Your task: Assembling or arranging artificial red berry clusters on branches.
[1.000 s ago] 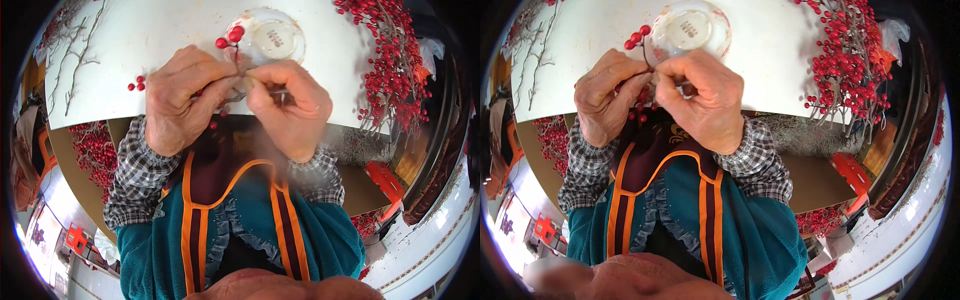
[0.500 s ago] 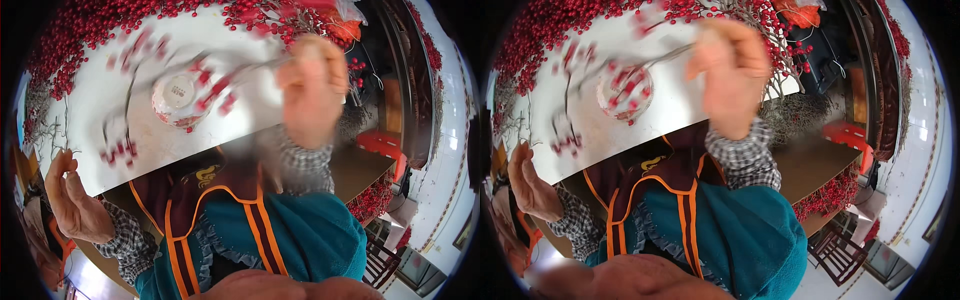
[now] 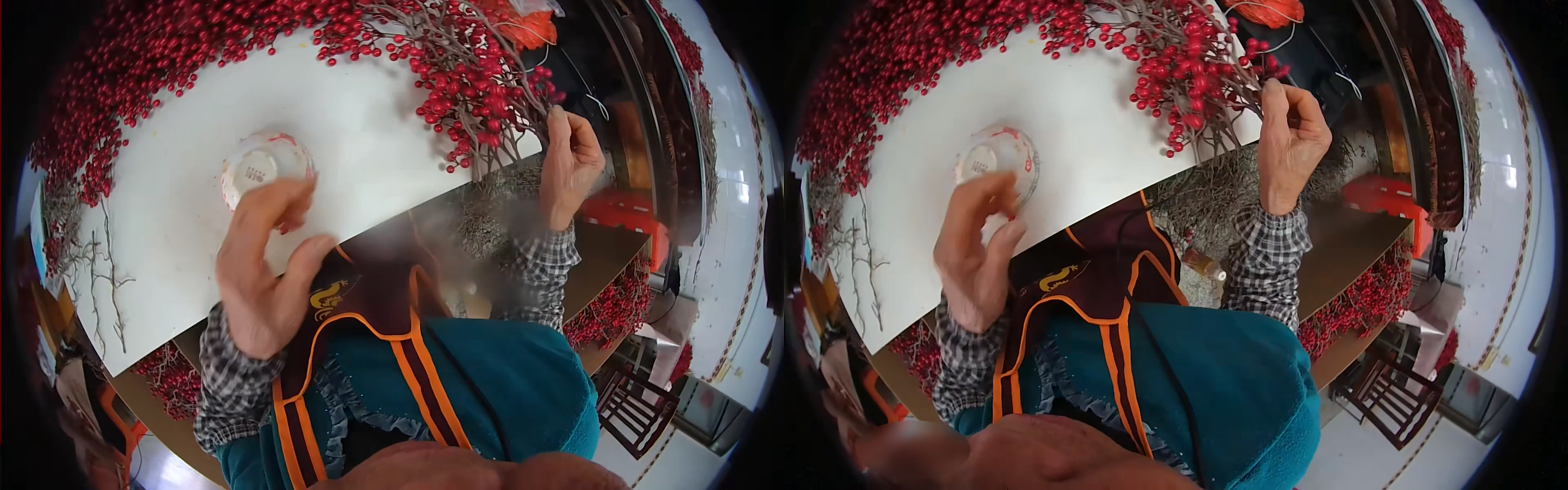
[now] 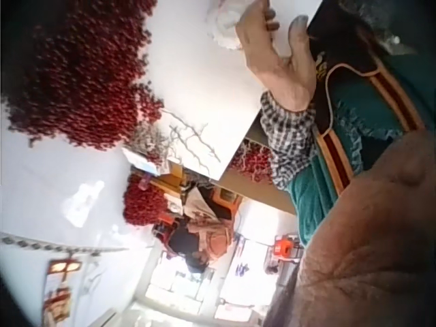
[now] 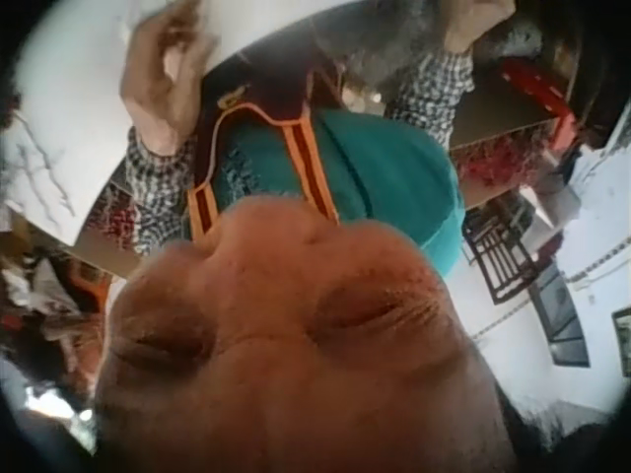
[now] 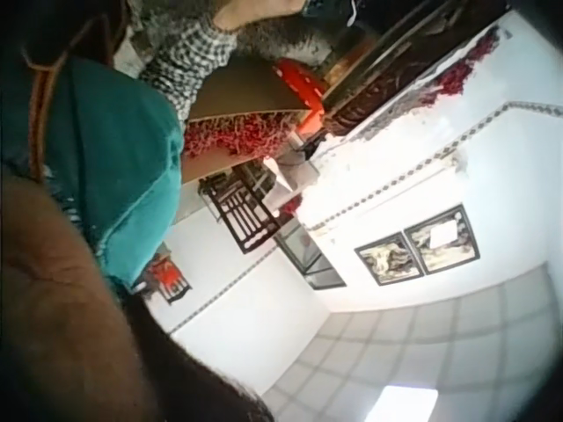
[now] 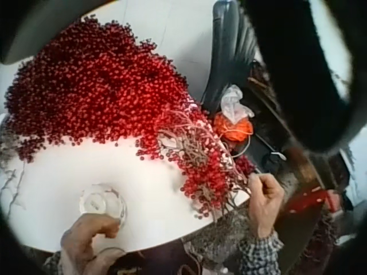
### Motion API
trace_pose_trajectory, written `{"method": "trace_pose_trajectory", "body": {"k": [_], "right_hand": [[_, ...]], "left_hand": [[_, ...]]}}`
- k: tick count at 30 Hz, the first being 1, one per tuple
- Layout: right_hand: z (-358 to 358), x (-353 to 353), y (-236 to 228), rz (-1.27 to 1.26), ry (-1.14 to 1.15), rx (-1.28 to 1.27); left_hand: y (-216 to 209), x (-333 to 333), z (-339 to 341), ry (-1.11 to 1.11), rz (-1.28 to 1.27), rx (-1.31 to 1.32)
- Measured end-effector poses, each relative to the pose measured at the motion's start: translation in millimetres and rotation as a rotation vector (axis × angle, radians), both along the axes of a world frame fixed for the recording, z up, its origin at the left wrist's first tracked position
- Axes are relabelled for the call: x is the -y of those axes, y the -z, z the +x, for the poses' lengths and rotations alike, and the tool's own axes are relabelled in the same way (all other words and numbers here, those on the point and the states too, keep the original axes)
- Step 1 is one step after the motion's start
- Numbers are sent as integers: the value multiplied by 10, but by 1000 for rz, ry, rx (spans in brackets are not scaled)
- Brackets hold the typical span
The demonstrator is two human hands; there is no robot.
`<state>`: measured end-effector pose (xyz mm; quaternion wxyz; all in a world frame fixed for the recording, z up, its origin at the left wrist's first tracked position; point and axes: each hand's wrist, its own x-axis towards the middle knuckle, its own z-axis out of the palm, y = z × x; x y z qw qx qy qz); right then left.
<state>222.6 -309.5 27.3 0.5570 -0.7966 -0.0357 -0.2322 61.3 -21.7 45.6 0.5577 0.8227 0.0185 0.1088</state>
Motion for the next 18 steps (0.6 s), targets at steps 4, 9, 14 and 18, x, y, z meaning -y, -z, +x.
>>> {"method": "trace_pose_trajectory", "body": {"k": [4,9,14,18], "right_hand": [[-21,127,-224,-33,-109,-83],[288,241,-292,123,-87,-170],[542,72,105,15,-450,-353],[507,-136,285,59,-519,-529]], "left_hand": [[26,238,561,6,-340,-50],[179,238,1161,154,-422,-272],[418,436,1464,175,-619,-390],[499,583,1558,256,-772,-382]]}}
